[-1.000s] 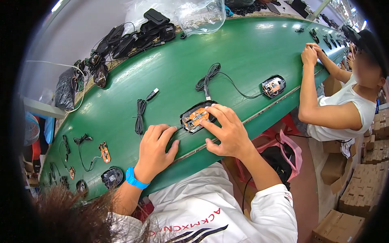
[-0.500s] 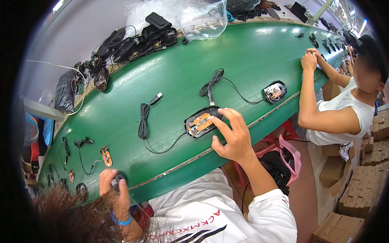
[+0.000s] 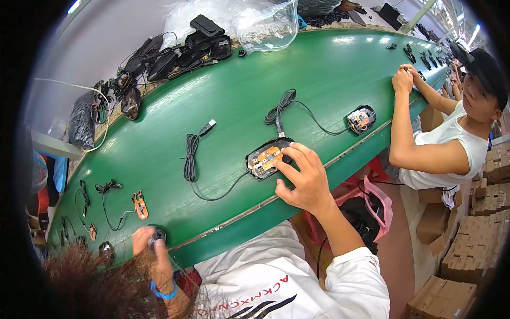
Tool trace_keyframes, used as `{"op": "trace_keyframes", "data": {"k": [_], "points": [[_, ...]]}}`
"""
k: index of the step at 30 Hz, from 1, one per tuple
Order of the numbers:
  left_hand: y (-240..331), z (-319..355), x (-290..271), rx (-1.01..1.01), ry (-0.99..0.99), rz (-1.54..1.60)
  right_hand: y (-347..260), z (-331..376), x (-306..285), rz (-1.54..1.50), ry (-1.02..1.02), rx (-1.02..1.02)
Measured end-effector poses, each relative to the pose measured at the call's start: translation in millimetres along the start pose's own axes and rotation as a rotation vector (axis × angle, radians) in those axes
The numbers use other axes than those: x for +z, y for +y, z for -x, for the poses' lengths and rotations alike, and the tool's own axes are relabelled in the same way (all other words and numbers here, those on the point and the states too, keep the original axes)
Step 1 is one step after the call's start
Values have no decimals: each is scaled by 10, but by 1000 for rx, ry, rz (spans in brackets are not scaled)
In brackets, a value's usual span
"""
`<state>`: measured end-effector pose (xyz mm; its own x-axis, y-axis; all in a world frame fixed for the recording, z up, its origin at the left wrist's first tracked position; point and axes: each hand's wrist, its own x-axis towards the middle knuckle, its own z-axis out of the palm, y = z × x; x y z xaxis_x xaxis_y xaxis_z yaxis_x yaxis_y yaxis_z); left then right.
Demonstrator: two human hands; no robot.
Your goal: Assembling electronic components, circuit boards, and cables into computer mouse housings on an assembly line.
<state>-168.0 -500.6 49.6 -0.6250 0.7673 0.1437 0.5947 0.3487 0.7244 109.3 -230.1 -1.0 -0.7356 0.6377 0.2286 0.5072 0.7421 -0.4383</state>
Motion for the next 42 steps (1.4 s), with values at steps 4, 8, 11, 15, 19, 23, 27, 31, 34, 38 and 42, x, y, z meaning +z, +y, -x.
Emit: {"op": "trace_keyframes", "data": {"k": [4, 8, 11, 15, 19, 23, 27, 31, 34, 38, 42], "points": [[553, -585, 470, 325, -365, 161, 12, 17, 9, 4, 1, -2], [828, -945, 1326, 547, -480, 169, 69, 52, 11, 1, 13, 8], [861, -1015, 1739, 598, -474, 133, 57, 32, 24, -3, 32, 11], [802, -983, 1987, 596, -499, 134, 45, 12, 35, -23, 33, 14], [762, -938, 2094, 570, -498, 167, 93, 14, 5, -50, 33, 16], [756, -915, 2116, 588, -498, 148, 172, 45, 35, -76, 88, 37], [721, -902, 2166, 618, -511, 120, 239, 40, 76, -59, 141, 76], [696, -903, 2203, 624, -507, 144, 250, -11, 49, -56, 82, 34], [691, -908, 2207, 620, -511, 158, 203, -40, 62, -80, 30, -37], [687, -904, 2226, 613, -523, 152, 180, -61, 94, -22, -1, -12], [716, -915, 2256, 606, -514, 156, 195, -33, 106, -30, 61, 13]]}}
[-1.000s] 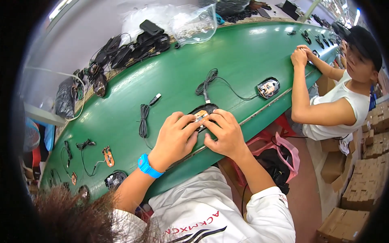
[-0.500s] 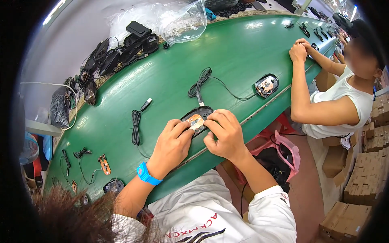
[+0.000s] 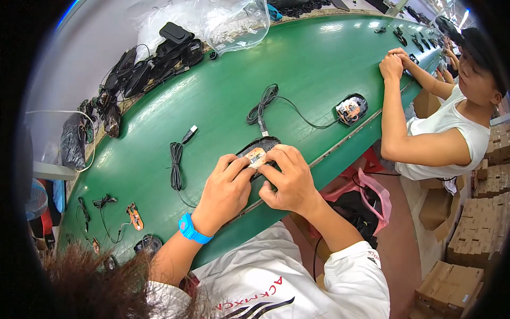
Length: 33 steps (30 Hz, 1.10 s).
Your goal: Assembling electronic components, circuit boards, and cables into computer mouse housings on an assembly line.
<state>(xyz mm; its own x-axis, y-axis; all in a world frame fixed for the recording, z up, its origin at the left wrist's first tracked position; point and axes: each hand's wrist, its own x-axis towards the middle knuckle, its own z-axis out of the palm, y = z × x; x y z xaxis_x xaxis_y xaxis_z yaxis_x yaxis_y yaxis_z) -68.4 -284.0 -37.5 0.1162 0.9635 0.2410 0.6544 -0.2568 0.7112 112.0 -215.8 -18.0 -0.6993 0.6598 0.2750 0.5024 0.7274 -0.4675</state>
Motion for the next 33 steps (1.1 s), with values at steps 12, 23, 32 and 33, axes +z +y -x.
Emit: {"op": "trace_keyframes", "data": {"k": [12, 23, 32, 33], "points": [[-16, -56, 43, 3, 18, 45, 65, 36, -2, -28, 46, 6], [-22, -191, 110, 5, -30, 7, 95, 40, 19, 34, 162, 87], [-28, -213, 157, 11, 20, 6, 135, 46, 64, 49, 210, 113], [-36, -211, 159, 22, 24, -1, 129, 46, 60, 55, 212, 122]]}}
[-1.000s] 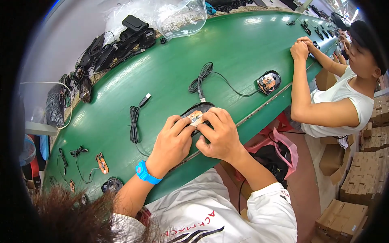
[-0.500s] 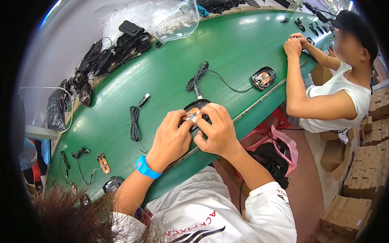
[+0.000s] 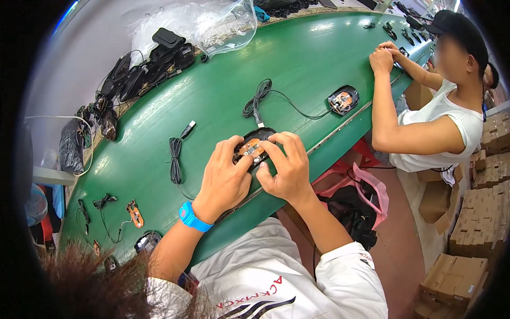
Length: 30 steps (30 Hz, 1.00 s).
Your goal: Assembling electronic components, circuit boards, and cables into computer mouse housings on an assembly line.
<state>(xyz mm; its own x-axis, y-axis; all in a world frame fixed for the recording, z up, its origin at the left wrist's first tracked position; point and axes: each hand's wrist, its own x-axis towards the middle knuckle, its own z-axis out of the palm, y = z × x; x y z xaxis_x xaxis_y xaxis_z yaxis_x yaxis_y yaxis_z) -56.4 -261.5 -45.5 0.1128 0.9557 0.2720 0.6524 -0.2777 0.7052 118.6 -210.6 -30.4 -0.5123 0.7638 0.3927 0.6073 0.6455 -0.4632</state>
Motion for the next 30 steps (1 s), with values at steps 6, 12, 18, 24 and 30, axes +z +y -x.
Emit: {"op": "trace_keyframes", "data": {"k": [6, 12, 18, 24, 30], "points": [[9, -12, 8, 19, 26, 18, 25, -10, -2, 0, -3, 16], [71, -5, -103, -5, 13, 22, 11, -11, -22, 40, 0, 45], [560, 360, -865, -85, -198, 11, -22, -26, -17, 83, -26, 112], [439, 1255, -1795, -278, -218, 159, 39, -36, -43, 114, -106, 108], [201, 2218, -1975, -784, 152, -98, 209, -110, -152, 89, -146, 53]]}}
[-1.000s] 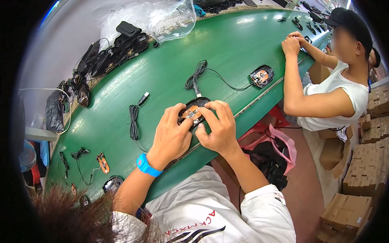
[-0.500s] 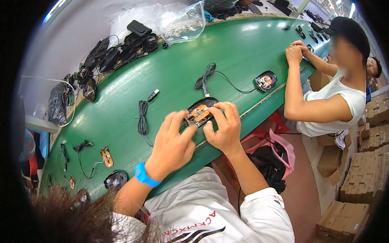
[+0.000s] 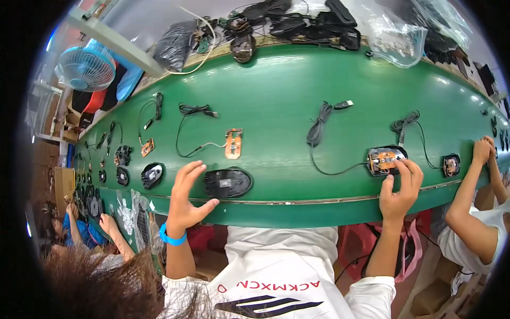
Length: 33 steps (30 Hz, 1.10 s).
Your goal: Assembling electronic components, circuit boards, and cables into computer mouse housings on an assembly line.
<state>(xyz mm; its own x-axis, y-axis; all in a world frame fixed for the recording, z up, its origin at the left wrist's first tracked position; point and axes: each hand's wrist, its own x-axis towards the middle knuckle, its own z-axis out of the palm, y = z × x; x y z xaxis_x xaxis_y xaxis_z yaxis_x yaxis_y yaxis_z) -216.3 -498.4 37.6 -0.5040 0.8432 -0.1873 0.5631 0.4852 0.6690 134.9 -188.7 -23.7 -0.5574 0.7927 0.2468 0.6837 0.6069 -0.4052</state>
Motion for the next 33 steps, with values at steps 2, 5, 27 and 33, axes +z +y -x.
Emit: {"op": "trace_keyframes", "data": {"k": [2, 5, 27, 33], "points": [[-148, 139, 52, 18, 20, -5, -91, -8, 87, -27, 1, -62], [-289, 197, 195, 91, 16, 25, -242, -73, 36, -19, 3, -149], [-670, -502, 357, 331, 218, -88, -1951, -484, 936, -291, -507, -602], [-823, -598, 519, 368, 211, -109, -2400, -473, 1358, -265, -590, -377]]}}
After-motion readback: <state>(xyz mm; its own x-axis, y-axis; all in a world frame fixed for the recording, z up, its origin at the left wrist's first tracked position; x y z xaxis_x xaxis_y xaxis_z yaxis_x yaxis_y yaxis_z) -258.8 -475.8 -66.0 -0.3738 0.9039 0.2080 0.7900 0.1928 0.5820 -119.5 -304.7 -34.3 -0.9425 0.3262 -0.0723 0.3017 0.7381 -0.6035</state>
